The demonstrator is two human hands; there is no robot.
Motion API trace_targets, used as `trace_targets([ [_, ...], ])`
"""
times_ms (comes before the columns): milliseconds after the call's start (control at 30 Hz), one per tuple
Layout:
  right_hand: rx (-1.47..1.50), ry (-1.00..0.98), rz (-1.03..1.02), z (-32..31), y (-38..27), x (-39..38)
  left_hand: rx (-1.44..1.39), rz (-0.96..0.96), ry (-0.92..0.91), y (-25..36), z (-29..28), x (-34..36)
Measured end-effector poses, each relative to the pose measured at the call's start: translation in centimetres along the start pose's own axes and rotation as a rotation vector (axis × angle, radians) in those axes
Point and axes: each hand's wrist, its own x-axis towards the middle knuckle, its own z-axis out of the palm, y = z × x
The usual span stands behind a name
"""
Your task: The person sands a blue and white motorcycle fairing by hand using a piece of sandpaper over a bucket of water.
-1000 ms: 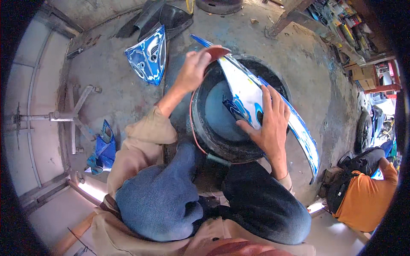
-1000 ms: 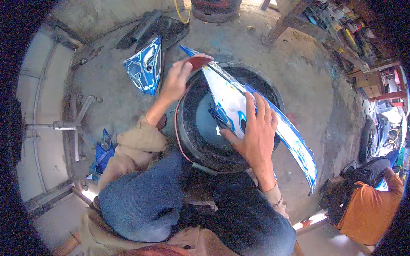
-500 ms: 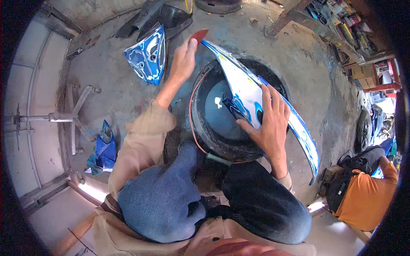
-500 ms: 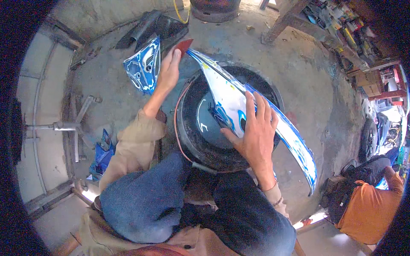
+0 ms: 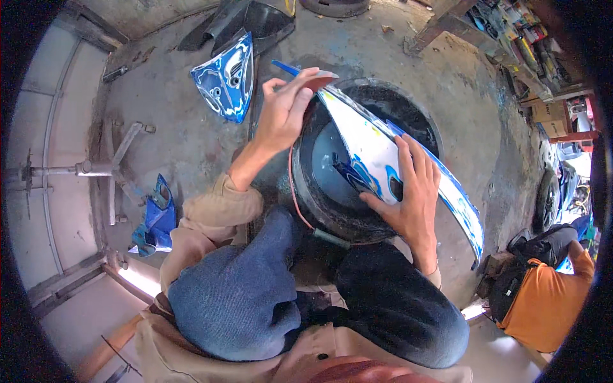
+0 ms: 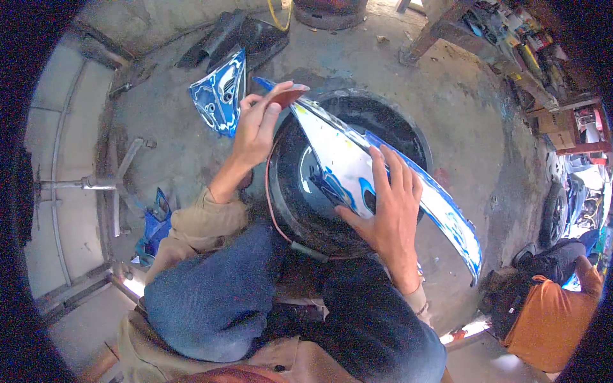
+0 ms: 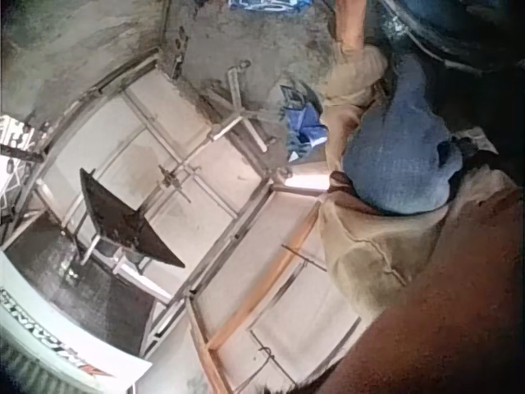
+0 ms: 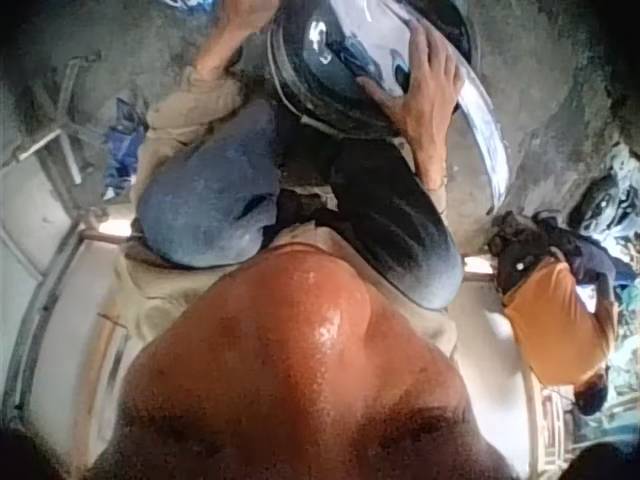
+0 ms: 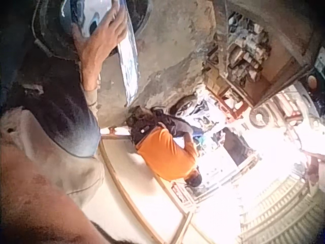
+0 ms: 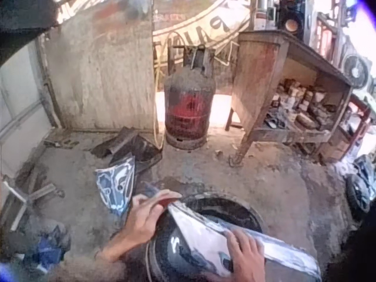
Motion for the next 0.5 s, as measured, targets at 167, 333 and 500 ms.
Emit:
trace_targets([
  [167,0.020,0.006,-0.015,0.0,-0.7,0.3,0.042,-0.135,0.106,-2.1,-1.2,-0.3],
  [333,-0.034,0.010,0.027,-0.3,-0.5,0.5,0.046,0.140,-0.038,3.7,1.7,-0.1],
  [500,-0.025,0.022,0.009,0.2,-0.5,0.6,-0.036,-0.257,0.244,-0.5,-0.7,1.6],
])
